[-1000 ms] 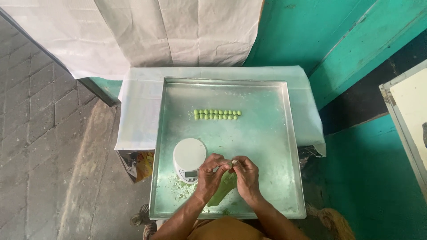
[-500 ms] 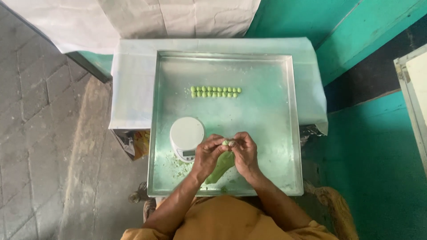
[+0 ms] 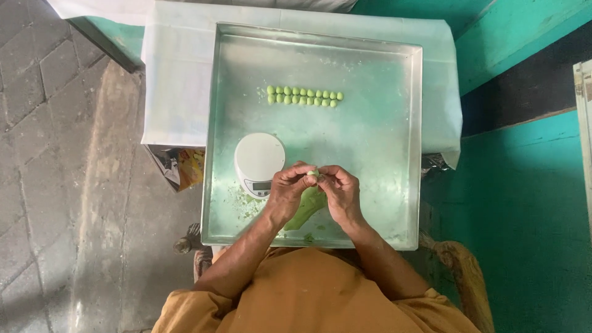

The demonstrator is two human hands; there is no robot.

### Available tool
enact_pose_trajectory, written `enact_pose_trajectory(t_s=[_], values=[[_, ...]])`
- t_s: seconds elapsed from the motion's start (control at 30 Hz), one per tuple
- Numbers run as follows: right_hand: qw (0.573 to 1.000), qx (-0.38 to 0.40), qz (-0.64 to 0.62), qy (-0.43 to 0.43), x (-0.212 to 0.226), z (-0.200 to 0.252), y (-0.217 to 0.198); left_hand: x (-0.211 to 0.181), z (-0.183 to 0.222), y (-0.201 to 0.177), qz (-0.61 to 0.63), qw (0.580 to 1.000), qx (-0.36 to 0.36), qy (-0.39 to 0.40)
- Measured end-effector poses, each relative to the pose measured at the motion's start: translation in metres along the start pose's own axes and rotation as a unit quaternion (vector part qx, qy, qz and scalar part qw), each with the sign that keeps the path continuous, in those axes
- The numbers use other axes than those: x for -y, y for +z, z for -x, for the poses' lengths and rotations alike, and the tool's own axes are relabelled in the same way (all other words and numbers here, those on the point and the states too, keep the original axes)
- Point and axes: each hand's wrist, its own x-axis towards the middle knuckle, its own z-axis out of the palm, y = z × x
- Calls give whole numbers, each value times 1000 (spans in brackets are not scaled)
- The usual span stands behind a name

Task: The person is weighing small pieces of green dough on a digital scale and rolling them into small uniform balls on a metal tray.

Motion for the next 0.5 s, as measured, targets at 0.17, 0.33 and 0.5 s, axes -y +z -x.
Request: enact_pose_trajectory(t_s=[0.17,0.33,0.5], values=[[999,-8,10,-40,-21,1,-4,29,-6,-24,82,996,-32,-12],[993,-12,81,-87,11,-1,12,-8,2,-5,73,995,-42,-48],[986,-18,110,-120,-12,-4,-2,-16,8,7,112,989,-50,-81]])
